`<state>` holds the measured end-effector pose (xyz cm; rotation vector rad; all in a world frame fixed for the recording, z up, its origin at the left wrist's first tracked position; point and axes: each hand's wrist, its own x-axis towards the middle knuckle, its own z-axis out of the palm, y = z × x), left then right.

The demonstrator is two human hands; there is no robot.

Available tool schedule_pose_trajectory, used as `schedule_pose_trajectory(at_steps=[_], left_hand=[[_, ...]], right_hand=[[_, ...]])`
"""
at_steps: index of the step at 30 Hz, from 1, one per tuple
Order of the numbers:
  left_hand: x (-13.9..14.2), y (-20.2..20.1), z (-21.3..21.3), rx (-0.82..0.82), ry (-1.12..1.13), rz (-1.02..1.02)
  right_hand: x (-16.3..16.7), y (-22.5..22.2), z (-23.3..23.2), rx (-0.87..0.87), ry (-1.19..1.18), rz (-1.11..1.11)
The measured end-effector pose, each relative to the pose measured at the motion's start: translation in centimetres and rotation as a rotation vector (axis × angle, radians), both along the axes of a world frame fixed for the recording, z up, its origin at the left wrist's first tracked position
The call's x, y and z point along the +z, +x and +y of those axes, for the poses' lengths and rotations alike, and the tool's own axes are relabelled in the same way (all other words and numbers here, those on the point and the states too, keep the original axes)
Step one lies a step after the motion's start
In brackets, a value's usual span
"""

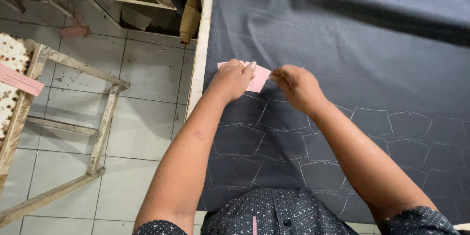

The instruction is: The person places a pink paper template on a large sheet of dark fabric and uses a small stick to trace the template's outline onto the fabric. This process is repeated multiple times across the fabric surface.

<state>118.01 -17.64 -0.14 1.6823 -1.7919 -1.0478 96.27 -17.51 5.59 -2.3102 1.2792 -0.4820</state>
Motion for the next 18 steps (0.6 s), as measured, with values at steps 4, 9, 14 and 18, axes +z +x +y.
schedule_pose_trajectory(at_steps=[4,9,14,18], left_hand=[[0.0,0.4,-0.6,0.015,0.104,0.076],[0.3,0.9,-1.1,0.041,0.208,0.121],[0.6,1.3,-1.1,0.058,0.24,0.162],[0.4,1.5,-1.3,0.09,0.359,0.289]], right_hand=[[-0.2,0.7,2.1,0.036,0.059,-0.042],[-0.1,0.8,2.7,0.051,0.04,-0.024],[-0.4,0.9,2.9,0.039,0.076,-0.042],[-1.2,2.0,2.9,0.042,0.008,-0.051]])
